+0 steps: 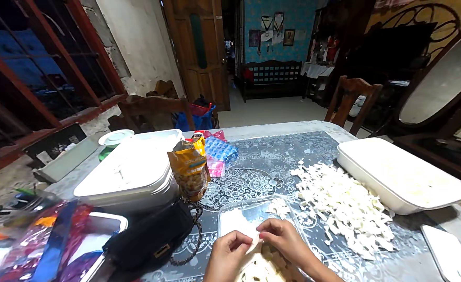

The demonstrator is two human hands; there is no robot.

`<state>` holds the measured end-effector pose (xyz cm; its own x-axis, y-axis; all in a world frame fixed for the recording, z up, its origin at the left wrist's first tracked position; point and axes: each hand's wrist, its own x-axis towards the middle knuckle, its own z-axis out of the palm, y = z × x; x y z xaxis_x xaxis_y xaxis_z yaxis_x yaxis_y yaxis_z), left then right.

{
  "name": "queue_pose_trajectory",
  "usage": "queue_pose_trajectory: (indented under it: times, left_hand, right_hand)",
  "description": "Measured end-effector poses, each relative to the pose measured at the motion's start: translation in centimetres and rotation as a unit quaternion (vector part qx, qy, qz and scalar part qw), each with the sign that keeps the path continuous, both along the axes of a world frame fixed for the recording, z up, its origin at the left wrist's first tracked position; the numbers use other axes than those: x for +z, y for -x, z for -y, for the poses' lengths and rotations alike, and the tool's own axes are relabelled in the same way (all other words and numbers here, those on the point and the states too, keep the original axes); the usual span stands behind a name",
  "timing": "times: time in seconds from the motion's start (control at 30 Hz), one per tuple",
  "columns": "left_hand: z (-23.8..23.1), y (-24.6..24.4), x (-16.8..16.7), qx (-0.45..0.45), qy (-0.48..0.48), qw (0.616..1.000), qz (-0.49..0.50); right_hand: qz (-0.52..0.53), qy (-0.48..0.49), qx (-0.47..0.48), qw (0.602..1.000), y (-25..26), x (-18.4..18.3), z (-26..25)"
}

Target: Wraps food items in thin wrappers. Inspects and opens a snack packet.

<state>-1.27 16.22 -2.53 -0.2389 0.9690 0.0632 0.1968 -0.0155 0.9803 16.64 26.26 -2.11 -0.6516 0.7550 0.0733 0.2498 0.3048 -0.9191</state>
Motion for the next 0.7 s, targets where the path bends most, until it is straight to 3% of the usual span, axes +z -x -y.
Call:
queue_pose_trajectory:
  times: [0.1,0.2,0.27,0.37,0.43,0.5,0.6,0.7]
  left_hand:
    - [-0.2,0.2,0.5,-0.002,0.02,0.991,0.131]
    - [-0.4,-0.1,0.1,0.037,-0.009,0.977,0.212]
    - [-0.6,-0.5,-0.2,0.056,-0.02,0.972,0.228]
    - [-0.4,-0.5,-0.6,-0.004,-0.014,0.976,0.215]
    - [-0.2,-0.3,-0.2,-0.032,-0.03,0.979,0.199]
    - [-0.3,0.2,0.1,-0.012,-0.043,0.981,0.189]
    - [-0.5,0.6,0.3,0.021,-0.016,0.993,0.114]
    - [0.0,0.5,0.2,-0.025,0.015,0.987,-0.16]
  right_hand:
    - [0.05,-0.071,-0.013,0.996,0.1,-0.1,0.4]
    - [0.03,-0.143,0.074,0.986,0.4,-0.2,1.4]
    - [-0.042,-0.143,0.101,0.984,0.7,-0.7,1.7]
    - [-0.131,-0.082,0.033,0.987,0.7,-1.2,1.1]
    - [-0.082,-0.078,0.01,0.994,0.3,-0.9,0.5]
    - [-0.014,-0.134,0.047,0.99,0.2,-0.4,0.8]
    - [-0.008,-0.358,0.086,0.93,1.1,-1.6,2.0]
    - [-0.016,-0.571,0.008,0.821,1.7,-2.7,2.0]
